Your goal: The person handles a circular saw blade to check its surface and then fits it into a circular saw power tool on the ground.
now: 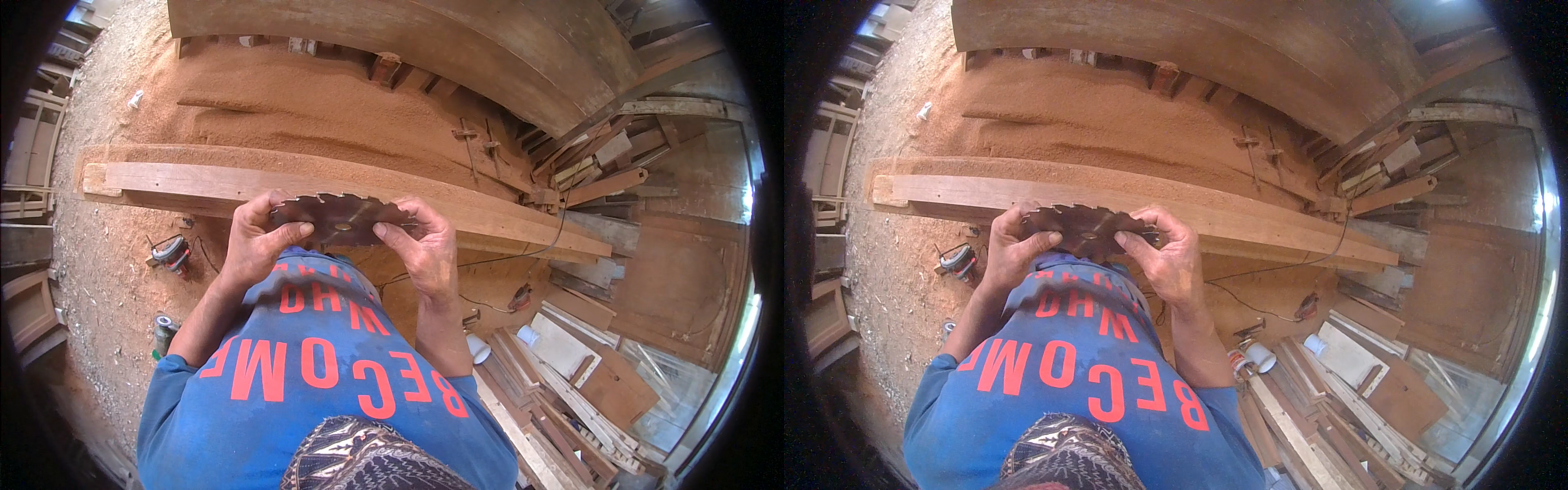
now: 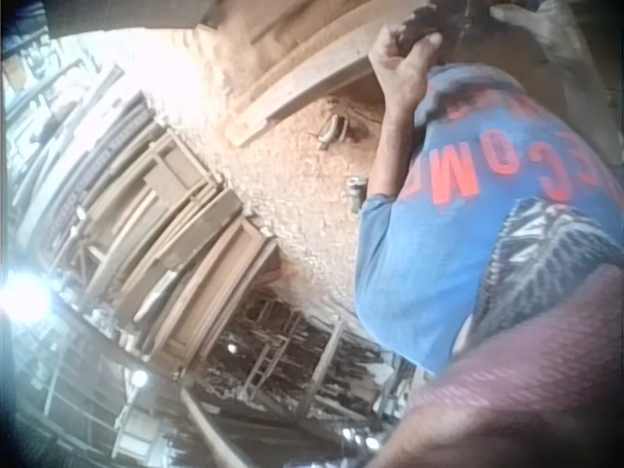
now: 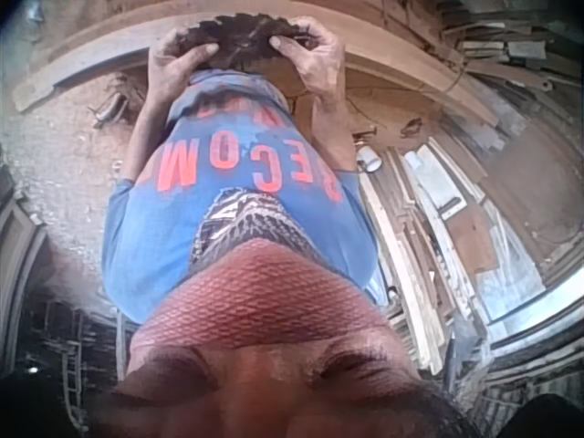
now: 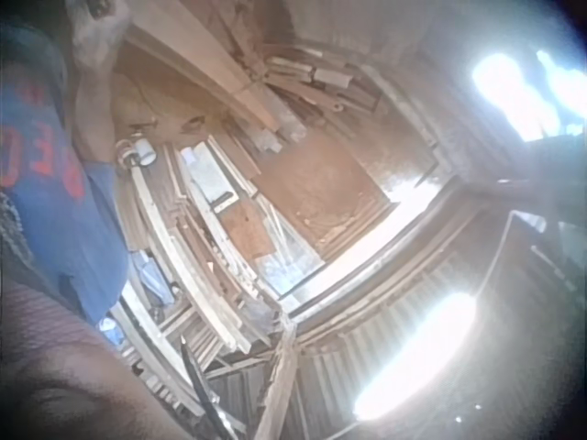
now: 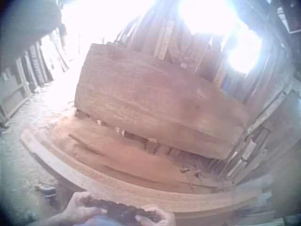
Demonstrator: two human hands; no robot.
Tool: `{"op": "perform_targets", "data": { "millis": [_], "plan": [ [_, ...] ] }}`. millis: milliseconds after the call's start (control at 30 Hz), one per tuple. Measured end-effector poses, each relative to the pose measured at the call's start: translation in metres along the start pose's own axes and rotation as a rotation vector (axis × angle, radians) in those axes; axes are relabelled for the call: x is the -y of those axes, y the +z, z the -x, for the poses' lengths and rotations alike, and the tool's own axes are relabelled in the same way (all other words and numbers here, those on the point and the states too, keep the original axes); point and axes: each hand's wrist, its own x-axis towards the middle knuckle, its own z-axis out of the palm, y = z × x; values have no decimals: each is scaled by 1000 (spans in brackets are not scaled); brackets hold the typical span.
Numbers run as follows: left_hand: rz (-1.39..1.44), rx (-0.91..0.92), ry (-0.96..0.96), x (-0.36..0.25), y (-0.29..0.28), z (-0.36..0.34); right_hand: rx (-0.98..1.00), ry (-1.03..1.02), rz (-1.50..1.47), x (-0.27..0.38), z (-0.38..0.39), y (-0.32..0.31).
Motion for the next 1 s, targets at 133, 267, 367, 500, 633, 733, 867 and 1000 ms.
{"op": "perform_targets", "data": {
  "millis": [133, 267, 367, 500, 633, 733, 867, 1000],
  "plan": [
    [-126, 21, 87, 0, -3, 1, 29, -111, -3, -10, -2, -4],
    [-184, 14, 197, 10, -7, 1, 80, -137, -29, -11, -3, -6],
    [-215, 11, 228, 8, -5, 1, 68, -168, -8, -11, -3, -6],
    [-287, 16, 259, 6, -3, 3, 67, -185, 33, -10, -3, -8],
    [-352, 9, 352, 6, -2, 2, 61, -178, 78, -8, -4, -9],
    [-359, -5, 369, 9, -2, 2, 63, -204, 106, -7, -4, -9],
    [-348, -11, 354, 13, -3, 4, 65, -218, 156, -5, -5, -9],
    [-313, -19, 288, 18, -4, 5, 33, -208, 132, -6, -4, -8]
  ]
}}
